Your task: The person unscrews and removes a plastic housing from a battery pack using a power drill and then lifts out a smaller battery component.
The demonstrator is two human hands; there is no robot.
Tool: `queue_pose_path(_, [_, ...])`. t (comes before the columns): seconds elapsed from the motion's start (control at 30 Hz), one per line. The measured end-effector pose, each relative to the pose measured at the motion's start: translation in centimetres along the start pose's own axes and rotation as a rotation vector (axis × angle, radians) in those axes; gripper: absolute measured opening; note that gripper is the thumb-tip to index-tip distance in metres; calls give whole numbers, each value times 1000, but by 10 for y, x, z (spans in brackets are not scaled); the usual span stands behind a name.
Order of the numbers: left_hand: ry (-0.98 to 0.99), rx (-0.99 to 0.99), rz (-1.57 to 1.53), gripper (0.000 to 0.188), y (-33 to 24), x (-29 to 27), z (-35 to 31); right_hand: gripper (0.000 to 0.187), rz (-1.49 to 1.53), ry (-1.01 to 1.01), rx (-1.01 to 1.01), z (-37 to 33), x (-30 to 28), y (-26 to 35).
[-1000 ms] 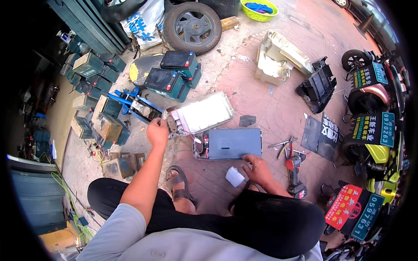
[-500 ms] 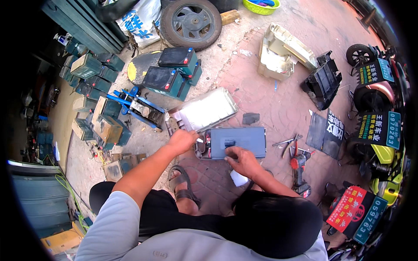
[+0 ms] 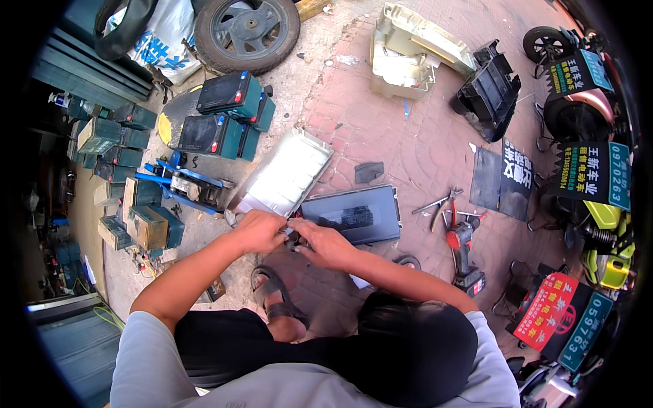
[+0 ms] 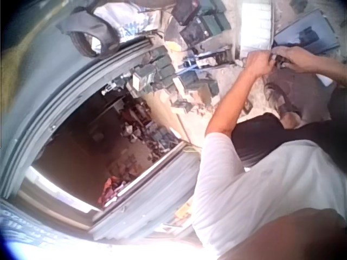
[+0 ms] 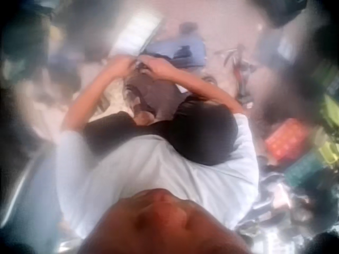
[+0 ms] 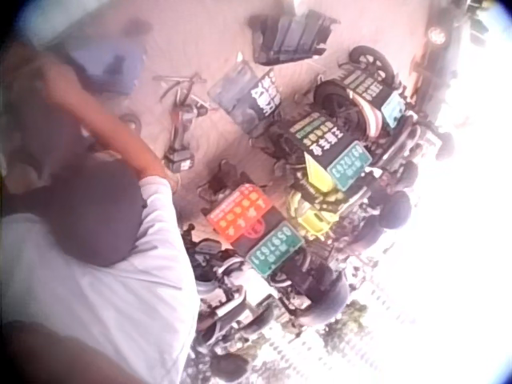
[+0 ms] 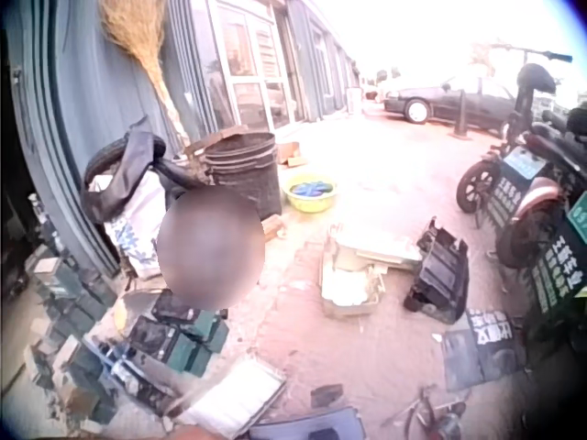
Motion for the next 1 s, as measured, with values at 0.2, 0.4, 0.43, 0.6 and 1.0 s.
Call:
queue_pose_path(0.2, [26,-71,71,23,4,0,-9,50,82,-8,-18,21,16,-24])
queue_pose_path(0.4, [-25,-99,43,22,-4,3,-7,31,56,-41,10,37,14,-43])
queue_pose_path(0.43, [-30,-91,39,21,-3,4,-6,29,60,-60,3,37,14,-48])
queue_pose_path(0.6, [-51,-73,-42,20,5,12,-4,23,101,-80,-70,34,13,-51])
queue_pose_path(1.0, [-53,-27,68,20,-1,13,2,22,57,19,-124,35,10,-49])
Point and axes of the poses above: each hand's wrist, its own z-axis towards the middle knuckle, its own x-axis out of the palm, y = z × x, the point moved 7 cm from there along z, towards the middle knuckle, and after that the axes turned 2 degrees about y, right-handed, at the moved point
